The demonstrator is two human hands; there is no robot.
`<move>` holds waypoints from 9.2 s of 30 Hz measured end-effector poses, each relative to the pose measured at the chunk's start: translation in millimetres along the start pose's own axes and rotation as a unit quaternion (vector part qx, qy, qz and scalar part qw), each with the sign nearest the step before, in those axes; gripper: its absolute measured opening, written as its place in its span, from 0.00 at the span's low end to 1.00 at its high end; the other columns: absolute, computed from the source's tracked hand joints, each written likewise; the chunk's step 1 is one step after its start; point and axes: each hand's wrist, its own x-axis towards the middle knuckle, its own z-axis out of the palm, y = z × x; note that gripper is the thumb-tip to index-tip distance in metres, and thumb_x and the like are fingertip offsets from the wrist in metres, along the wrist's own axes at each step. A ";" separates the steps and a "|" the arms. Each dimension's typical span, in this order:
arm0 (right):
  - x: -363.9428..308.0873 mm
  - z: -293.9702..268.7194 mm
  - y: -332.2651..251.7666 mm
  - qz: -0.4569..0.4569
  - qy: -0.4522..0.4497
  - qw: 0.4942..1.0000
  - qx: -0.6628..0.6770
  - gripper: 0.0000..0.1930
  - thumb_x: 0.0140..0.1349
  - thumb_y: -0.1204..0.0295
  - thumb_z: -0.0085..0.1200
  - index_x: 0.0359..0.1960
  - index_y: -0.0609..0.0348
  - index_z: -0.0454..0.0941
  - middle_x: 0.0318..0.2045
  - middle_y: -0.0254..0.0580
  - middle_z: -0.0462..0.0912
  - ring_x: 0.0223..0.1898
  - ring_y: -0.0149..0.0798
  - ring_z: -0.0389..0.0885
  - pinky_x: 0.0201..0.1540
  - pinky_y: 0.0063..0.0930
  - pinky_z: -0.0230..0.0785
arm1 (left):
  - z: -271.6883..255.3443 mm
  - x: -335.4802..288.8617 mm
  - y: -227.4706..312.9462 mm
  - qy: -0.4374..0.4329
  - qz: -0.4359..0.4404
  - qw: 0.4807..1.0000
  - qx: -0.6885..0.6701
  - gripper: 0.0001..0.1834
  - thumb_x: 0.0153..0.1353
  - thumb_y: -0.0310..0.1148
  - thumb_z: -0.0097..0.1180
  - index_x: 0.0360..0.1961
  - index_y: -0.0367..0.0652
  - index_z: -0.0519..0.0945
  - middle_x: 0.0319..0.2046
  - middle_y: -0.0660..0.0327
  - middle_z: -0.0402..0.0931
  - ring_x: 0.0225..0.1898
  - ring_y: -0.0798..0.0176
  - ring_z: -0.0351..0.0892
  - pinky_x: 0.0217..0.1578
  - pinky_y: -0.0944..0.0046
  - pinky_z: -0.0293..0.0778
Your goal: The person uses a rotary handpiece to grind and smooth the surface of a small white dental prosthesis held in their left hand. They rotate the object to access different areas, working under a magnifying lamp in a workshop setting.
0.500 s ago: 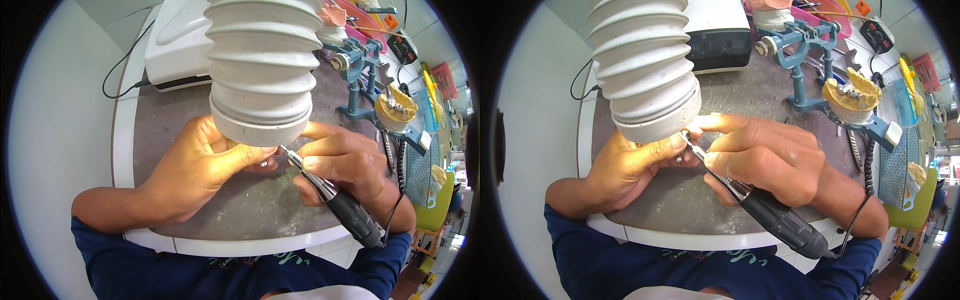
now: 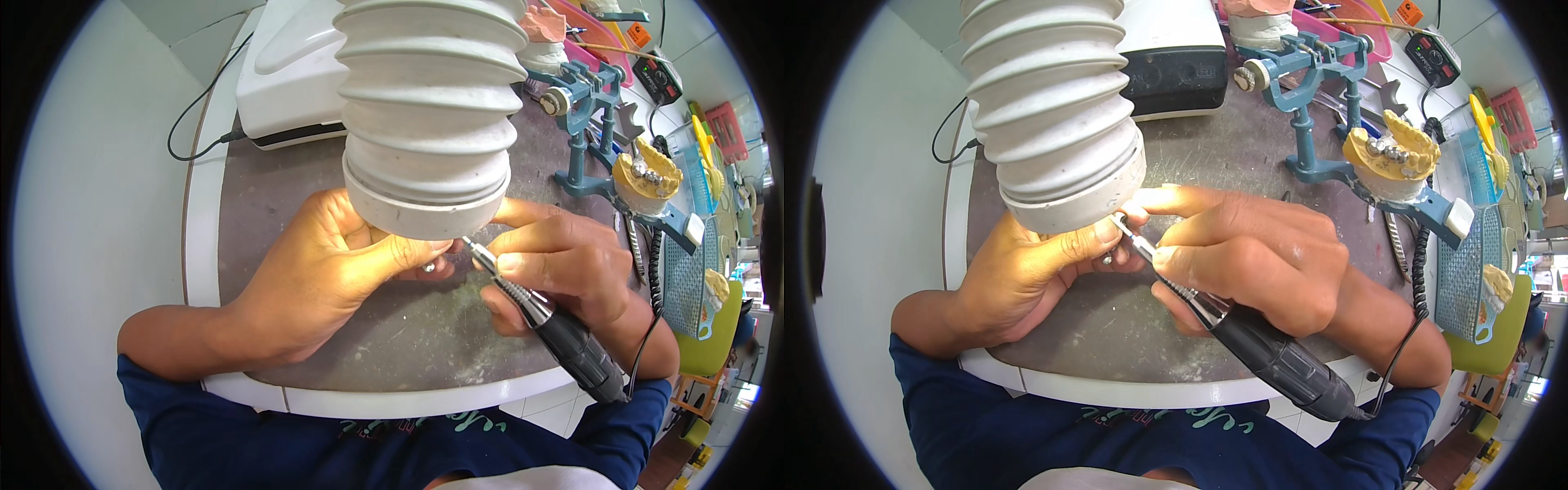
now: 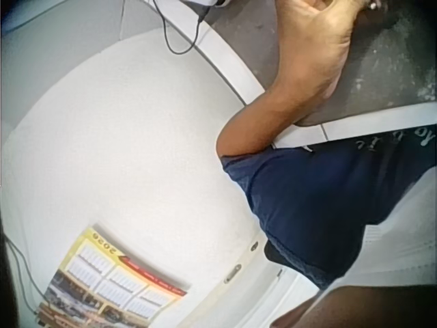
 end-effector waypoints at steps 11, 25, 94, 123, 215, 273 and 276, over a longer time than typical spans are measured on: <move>-0.7 -1.7 2.0 -0.008 -0.003 1.000 -0.015 0.13 0.47 0.79 0.69 0.31 0.67 0.76 0.26 0.49 0.82 0.37 0.52 0.87 0.38 0.36 0.82 | 1.0 -0.3 -1.7 0.007 0.008 1.000 -0.010 0.16 0.66 0.25 0.54 0.54 0.36 0.73 0.47 0.57 0.76 0.44 0.65 0.78 0.50 0.62 0.77; 0.7 -2.2 -0.4 0.002 -0.008 1.000 0.001 0.13 0.47 0.81 0.68 0.32 0.68 0.76 0.27 0.50 0.82 0.36 0.52 0.87 0.39 0.37 0.82 | -0.7 0.1 -2.6 0.009 0.013 1.000 -0.018 0.17 0.64 0.25 0.56 0.54 0.37 0.73 0.47 0.57 0.76 0.46 0.65 0.77 0.49 0.59 0.77; -0.8 -1.9 1.6 -0.002 -0.013 1.000 -0.002 0.14 0.46 0.78 0.70 0.32 0.67 0.76 0.28 0.49 0.83 0.39 0.52 0.86 0.38 0.36 0.82 | -0.3 0.0 0.3 0.004 0.000 1.000 0.011 0.16 0.66 0.25 0.52 0.55 0.36 0.72 0.49 0.57 0.75 0.44 0.67 0.76 0.50 0.63 0.76; -2.9 -10.8 1.5 0.011 0.069 0.996 -0.052 0.14 0.43 0.79 0.66 0.33 0.63 0.76 0.21 0.42 0.78 0.17 0.33 0.75 0.19 0.22 0.66 | 0.3 1.2 -2.5 0.031 0.018 0.998 -0.047 0.14 0.68 0.28 0.51 0.52 0.34 0.75 0.43 0.58 0.77 0.46 0.64 0.79 0.48 0.69 0.79; 3.5 -9.0 0.4 0.093 -0.077 0.991 0.065 0.10 0.44 0.78 0.62 0.30 0.64 0.77 0.23 0.40 0.76 0.36 0.48 0.87 0.29 0.30 0.81 | -8.9 9.8 -20.6 0.065 0.152 0.978 0.126 0.08 0.53 0.23 0.66 0.35 0.35 0.81 0.30 0.60 0.84 0.34 0.68 0.82 0.37 0.67 0.76; 0.4 -7.7 -2.0 0.102 -0.024 0.993 0.050 0.15 0.40 0.78 0.68 0.31 0.63 0.78 0.24 0.41 0.78 0.36 0.47 0.87 0.29 0.30 0.80 | -30.1 13.2 -20.3 -0.024 0.160 0.965 0.207 0.28 0.52 0.28 0.70 0.52 0.36 0.71 0.45 0.58 0.79 0.47 0.64 0.78 0.49 0.62 0.73; -0.4 -6.3 -0.7 0.087 -0.020 0.995 0.048 0.15 0.41 0.78 0.69 0.32 0.62 0.78 0.24 0.41 0.77 0.36 0.47 0.87 0.28 0.29 0.80 | -28.8 14.2 -16.2 -0.045 0.147 0.970 0.187 0.27 0.51 0.27 0.70 0.51 0.35 0.72 0.45 0.58 0.79 0.47 0.65 0.78 0.49 0.62 0.73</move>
